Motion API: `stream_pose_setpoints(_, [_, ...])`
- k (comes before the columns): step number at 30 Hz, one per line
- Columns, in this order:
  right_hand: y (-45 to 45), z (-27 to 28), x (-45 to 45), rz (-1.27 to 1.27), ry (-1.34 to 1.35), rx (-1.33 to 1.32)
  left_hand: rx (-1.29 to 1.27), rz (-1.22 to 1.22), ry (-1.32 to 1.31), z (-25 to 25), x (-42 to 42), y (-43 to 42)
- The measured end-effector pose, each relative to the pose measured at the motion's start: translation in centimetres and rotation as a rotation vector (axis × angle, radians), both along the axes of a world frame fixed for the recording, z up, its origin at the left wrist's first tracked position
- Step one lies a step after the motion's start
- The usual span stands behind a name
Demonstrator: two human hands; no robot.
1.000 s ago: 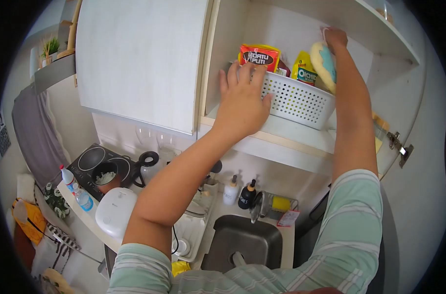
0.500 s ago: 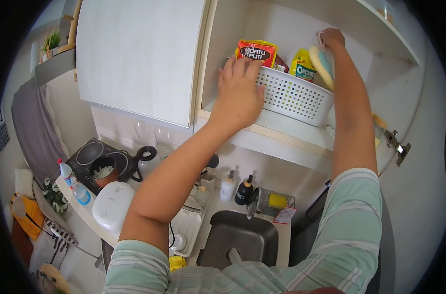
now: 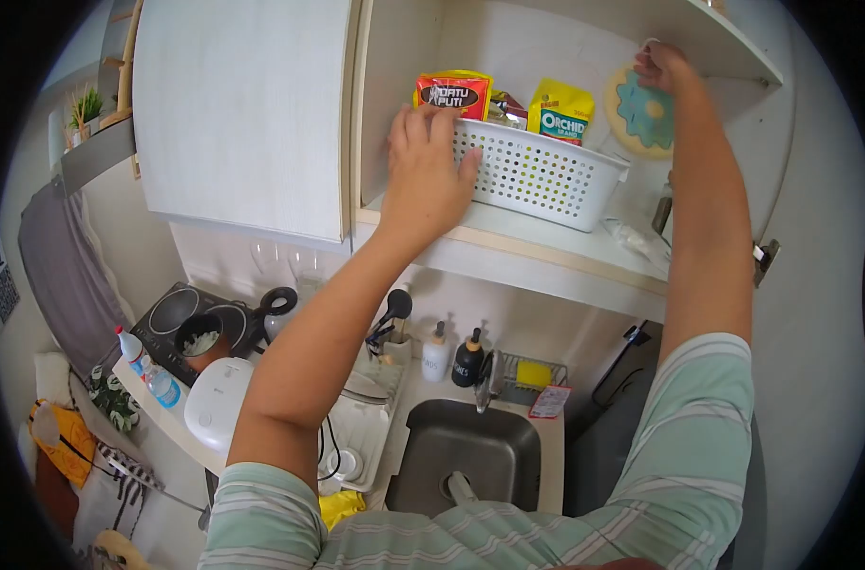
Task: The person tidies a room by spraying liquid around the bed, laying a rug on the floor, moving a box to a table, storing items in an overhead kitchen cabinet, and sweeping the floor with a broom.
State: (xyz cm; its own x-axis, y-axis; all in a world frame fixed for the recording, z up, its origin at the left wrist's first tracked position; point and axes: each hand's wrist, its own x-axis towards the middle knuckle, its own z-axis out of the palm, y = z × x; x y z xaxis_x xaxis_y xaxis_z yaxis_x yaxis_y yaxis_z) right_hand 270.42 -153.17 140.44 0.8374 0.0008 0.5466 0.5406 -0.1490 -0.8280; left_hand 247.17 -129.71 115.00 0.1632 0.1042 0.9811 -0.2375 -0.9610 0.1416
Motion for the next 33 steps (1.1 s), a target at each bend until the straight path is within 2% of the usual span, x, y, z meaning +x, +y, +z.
stream_pose_setpoints(4, [3.2, -0.4, 0.2, 0.083, -0.026, -0.120, 0.002, 0.005, 0.035, 0.0, -0.1, 0.1])
stream_pose_setpoints(10, [8.1, 0.0, 1.7, 0.142, -0.190, -0.148, -0.023, -0.018, 0.081, 0.0, -0.4, 0.2])
stream_pose_setpoints(16, [8.6, -0.8, 2.2, 0.060, -0.205, -0.013, 0.016, -0.025, 0.044, -0.2, -0.1, 0.6])
stream_pose_setpoints(19, [8.2, -1.1, 2.0, -0.138, -0.258, -0.258, 0.022, -0.043, 0.036, -0.4, 0.2, 0.8])
stream_pose_setpoints(22, [8.0, -0.2, 2.9, -0.592, -0.571, -0.825, 0.015, -0.028, 0.048, -0.2, 0.0, 0.7])
stream_pose_setpoints(25, [8.2, -0.9, 4.2, -0.648, -0.707, -0.658, 0.025, -0.004, 0.053, -0.2, -0.3, 0.6])
stream_pose_setpoints(28, [8.5, -1.0, 4.0, -0.605, -0.723, -0.613, 0.043, 0.016, 0.046, -0.2, -0.4, 0.5])
stream_pose_setpoints(31, [8.9, -1.6, 3.6, -0.579, -0.916, -0.633, 0.034, 0.008, 0.048, -0.2, -0.4, 0.5])
stream_pose_setpoints(33, [8.9, -1.5, 2.8, -0.552, -0.830, -0.736, 0.029, 0.009, 0.051, -0.2, -0.5, 0.4])
